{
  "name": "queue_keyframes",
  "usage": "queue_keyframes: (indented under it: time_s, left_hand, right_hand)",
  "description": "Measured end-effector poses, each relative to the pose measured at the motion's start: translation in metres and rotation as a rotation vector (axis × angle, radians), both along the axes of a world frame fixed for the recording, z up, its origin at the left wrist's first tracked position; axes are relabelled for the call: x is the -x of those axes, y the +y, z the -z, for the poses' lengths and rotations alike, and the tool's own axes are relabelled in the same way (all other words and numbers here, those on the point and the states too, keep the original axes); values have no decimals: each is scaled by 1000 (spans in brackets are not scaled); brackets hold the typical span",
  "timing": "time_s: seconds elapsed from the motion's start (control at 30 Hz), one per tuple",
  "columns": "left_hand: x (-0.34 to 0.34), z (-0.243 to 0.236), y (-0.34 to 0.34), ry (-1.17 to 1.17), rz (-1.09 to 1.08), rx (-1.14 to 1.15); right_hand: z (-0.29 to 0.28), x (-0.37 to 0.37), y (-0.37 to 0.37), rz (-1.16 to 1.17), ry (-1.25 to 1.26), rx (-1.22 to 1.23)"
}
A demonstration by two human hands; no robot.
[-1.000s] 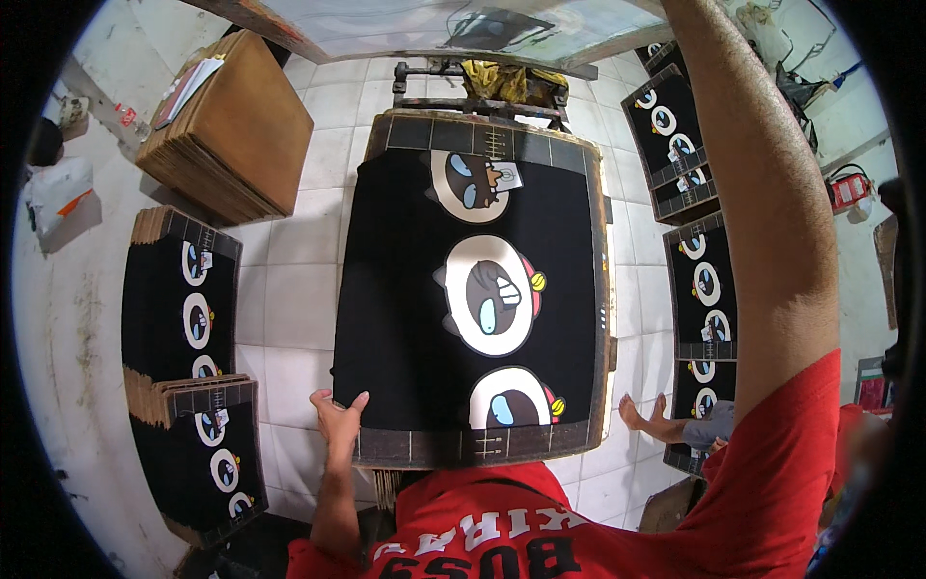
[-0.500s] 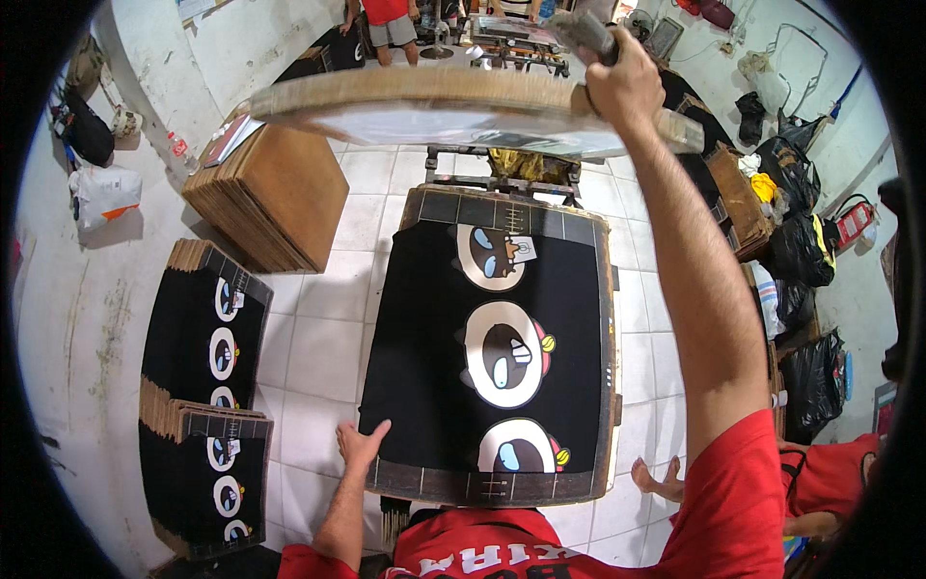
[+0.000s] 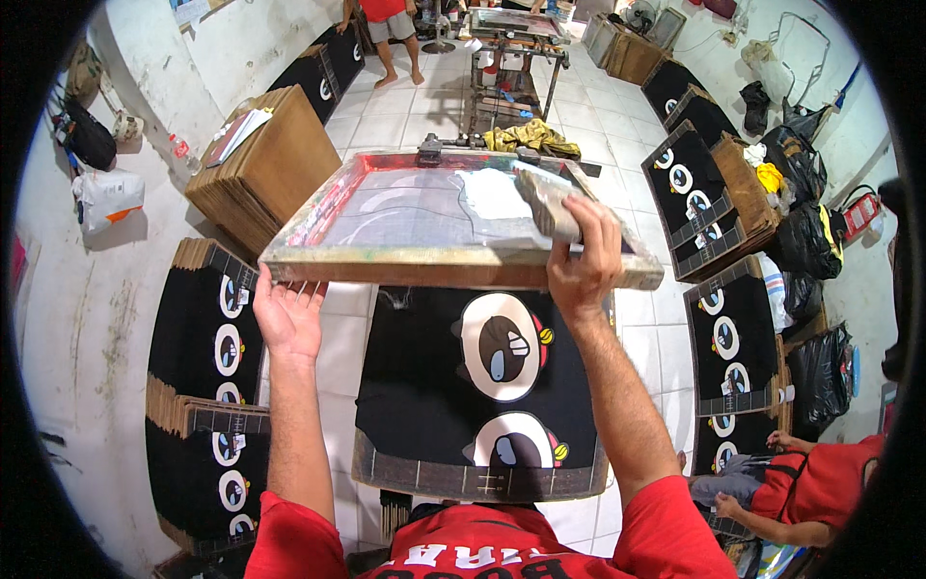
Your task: The person performs screen printing on black doormats by placing a screen frame over the mat, applying blue ink, and using a squeegee to pull the ink through the mesh. The person repeats this cycle on multiple mats, stacking finished items aside.
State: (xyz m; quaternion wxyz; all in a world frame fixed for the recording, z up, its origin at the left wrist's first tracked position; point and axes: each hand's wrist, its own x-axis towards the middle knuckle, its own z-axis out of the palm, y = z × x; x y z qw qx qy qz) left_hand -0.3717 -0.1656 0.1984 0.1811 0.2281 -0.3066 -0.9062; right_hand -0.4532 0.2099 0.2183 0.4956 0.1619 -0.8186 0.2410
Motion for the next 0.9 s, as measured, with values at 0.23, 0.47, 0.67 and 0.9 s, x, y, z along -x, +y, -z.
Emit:
queue_keyframes:
  time_s: [0.23, 0.47, 0.67, 0.9]
  left_hand:
    - [-33, 141, -13, -370, 8, -76]
    - [-51, 259, -8, -728, 26, 253]
    - [-54, 289, 35, -916, -249, 1074]
    - [-48, 296, 49, -925, -372, 1315]
  right_hand:
    - [94, -66, 7, -142, -364, 252]
    - [126, 27, 20, -238, -542, 47]
    - [166, 154, -12, -241, -699, -249]
    - [199, 259, -55, -184, -671, -394]
